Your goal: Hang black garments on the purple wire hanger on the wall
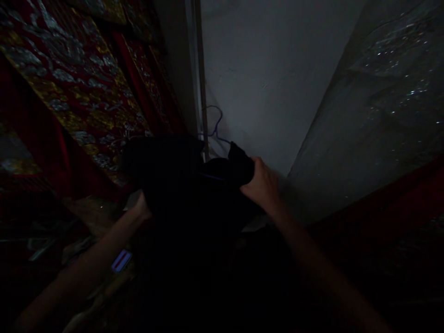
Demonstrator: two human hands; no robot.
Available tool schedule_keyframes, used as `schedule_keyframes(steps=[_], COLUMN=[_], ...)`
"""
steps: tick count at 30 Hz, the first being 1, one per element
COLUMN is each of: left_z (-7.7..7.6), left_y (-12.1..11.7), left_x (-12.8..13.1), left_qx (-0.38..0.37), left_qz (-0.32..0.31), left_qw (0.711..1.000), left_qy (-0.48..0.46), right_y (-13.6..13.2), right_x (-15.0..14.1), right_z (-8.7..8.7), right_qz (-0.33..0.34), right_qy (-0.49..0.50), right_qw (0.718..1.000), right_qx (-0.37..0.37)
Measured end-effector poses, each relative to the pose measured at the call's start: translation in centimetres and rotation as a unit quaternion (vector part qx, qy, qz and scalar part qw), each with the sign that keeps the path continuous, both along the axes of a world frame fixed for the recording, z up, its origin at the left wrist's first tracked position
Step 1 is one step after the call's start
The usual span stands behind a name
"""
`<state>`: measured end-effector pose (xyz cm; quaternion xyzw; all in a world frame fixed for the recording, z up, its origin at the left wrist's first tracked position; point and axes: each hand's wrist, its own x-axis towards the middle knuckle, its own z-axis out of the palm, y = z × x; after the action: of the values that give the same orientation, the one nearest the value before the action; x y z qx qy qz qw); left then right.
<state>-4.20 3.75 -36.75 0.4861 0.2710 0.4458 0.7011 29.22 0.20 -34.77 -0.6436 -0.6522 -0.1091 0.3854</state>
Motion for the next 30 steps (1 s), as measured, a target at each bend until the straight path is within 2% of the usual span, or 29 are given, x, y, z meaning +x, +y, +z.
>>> schedule_keyframes(steps=[3,7,9,11,13,15,17,18,19,22,24,25,27,30], left_z=[-1.9,-2.8,-3.3,-4.0,-5.1,-6.2,-7.2,-7.5,-7.7,-7.5,-7.0,-6.7,-6.4,-6.2], left_y=[-1.1,-1.9,-2.4,-3.1,-4.1,-5.1,-6.1,-6.5,-6.9,-7.9,-8.3,-8.5,-8.7,-8.9], left_x=[-0.7,1.7,2.9,4.0,4.8,5.7,6.6,7.1,7.5,8.4,8.4,8.4,8.1,7.8], left_qx=[-0.043,0.001,0.023,0.009,-0.053,-0.135,-0.203,-0.223,-0.234,-0.237,-0.236,-0.235,-0.224,-0.201], left_qz=[0.025,0.184,0.258,0.299,0.314,0.303,0.283,0.273,0.259,0.23,0.229,0.236,0.256,0.261], left_qw=[0.999,0.983,0.966,0.954,0.948,0.943,0.936,0.934,0.935,0.942,0.943,0.942,0.94,0.944], left_qy=[-0.003,0.01,0.014,0.007,-0.008,-0.032,-0.053,-0.058,-0.059,-0.052,-0.05,-0.048,-0.042,-0.029], right_y=[1.8,3.6,3.3,2.1,0.2,-1.9,-3.8,-4.6,-5.2,-6.5,-6.9,-7.0,-7.1,-7.2], right_x=[1.3,-0.4,-1.1,-1.4,-1.4,-1.9,-3.7,-4.9,-6.4,-11.1,-13.3,-13.8,-14.1,-13.1], right_z=[2.8,6.0,6.5,6.1,4.7,2.0,-1.4,-3.3,-5.2,-9.6,-10.9,-11.2,-11.0,-10.2], right_qz=[-0.031,0.021,0.062,0.112,0.168,0.192,0.152,0.116,0.095,0.118,0.147,0.166,0.205,0.245], right_qy=[-0.013,-0.046,-0.053,-0.05,-0.024,0.063,0.226,0.32,0.399,0.521,0.547,0.549,0.534,0.49], right_qw=[0.999,0.998,0.996,0.991,0.983,0.974,0.951,0.926,0.903,0.84,0.81,0.803,0.803,0.819], right_qx=[0.014,0.031,0.039,0.052,0.07,0.105,0.148,0.163,0.13,-0.094,-0.153,-0.163,-0.168,-0.171])
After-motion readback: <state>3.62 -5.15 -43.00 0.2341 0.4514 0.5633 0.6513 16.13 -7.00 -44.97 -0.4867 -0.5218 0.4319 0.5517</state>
